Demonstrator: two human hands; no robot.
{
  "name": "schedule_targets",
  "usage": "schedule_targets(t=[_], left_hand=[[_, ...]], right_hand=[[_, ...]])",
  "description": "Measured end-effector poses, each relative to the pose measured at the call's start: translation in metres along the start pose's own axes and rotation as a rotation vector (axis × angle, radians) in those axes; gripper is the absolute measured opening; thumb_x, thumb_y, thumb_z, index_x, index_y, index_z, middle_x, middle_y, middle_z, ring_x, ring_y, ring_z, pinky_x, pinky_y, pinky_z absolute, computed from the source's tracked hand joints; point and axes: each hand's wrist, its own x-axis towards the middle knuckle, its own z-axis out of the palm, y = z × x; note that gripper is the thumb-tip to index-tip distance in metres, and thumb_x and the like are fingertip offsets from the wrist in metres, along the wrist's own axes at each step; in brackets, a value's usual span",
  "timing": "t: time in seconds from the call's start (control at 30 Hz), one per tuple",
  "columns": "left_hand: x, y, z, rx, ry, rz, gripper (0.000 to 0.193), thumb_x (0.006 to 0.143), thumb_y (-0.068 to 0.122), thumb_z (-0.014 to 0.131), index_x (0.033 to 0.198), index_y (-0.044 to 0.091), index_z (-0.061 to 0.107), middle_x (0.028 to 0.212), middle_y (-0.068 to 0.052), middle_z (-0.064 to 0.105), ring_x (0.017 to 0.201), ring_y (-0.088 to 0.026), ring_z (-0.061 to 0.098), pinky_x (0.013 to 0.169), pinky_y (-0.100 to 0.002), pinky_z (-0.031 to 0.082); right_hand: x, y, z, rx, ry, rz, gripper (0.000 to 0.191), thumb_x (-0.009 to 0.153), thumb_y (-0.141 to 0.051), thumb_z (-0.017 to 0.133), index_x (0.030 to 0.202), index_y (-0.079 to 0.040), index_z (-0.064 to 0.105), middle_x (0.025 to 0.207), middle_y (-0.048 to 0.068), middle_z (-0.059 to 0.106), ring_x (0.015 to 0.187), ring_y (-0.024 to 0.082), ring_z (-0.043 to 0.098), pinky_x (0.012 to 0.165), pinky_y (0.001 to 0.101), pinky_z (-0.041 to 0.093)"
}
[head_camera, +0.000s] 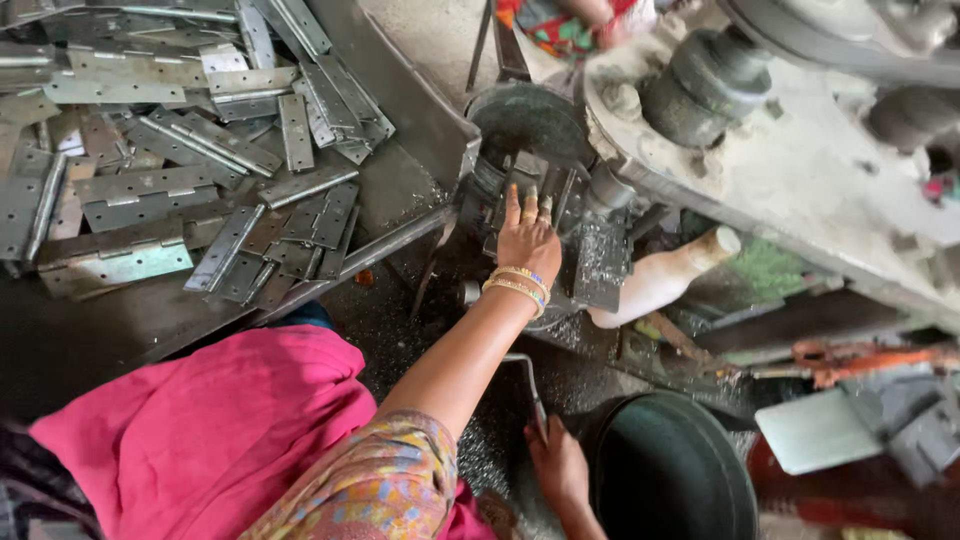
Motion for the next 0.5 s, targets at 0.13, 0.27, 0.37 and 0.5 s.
schedule_targets(t=[0.13,0.27,0.37,0.5], left_hand=[[-0.008,-0.002,0.001,0.07,-0.018,-0.006,0.047,0.099,0.019,0.037,0.143,0.007,0.049,0.164,-0.007,0.029,0.154,-0.028,0.012,0.121,-0.056,-0.005],[-0.024,-0.003,0.003,0.084,0.039,0.081,0.055,0.102,0.038,0.039,0.142,0.002,0.05,0.161,-0.01,0.033,0.153,-0.029,0.015,0.122,-0.055,-0.001],[-0.058,-0.008,0.012,0.148,0.314,0.29,0.046,0.088,0.027,0.053,0.13,0.009,0.059,0.151,-0.007,0.046,0.147,-0.025,0.032,0.122,-0.049,0.021],[-0.069,-0.022,0.01,-0.137,0.387,0.628,0.017,0.102,0.009,0.066,0.119,0.007,0.064,0.131,-0.008,0.064,0.119,-0.022,0.064,0.103,-0.04,0.053]], right_hand=[[-0.004,-0.015,-0.025,-0.002,0.047,-0.104,0.033,0.088,-0.033,0.071,0.105,-0.005,0.06,0.09,0.023,0.071,0.089,0.044,0.068,0.071,0.0511,0.053],[-0.007,-0.055,-0.098,-0.009,0.348,-0.213,0.037,0.09,-0.03,0.067,0.117,-0.005,0.058,0.099,0.02,0.068,0.09,0.041,0.066,0.073,0.0488,0.052],[-0.014,-0.09,-0.129,-0.009,0.441,-0.28,0.034,0.09,-0.027,0.067,0.116,-0.005,0.06,0.104,0.017,0.067,0.092,0.04,0.066,0.074,0.0478,0.052],[-0.027,-0.114,-0.138,-0.025,0.43,-0.273,0.03,0.089,-0.021,0.068,0.114,-0.007,0.064,0.104,0.015,0.068,0.091,0.039,0.066,0.074,0.0463,0.051]])
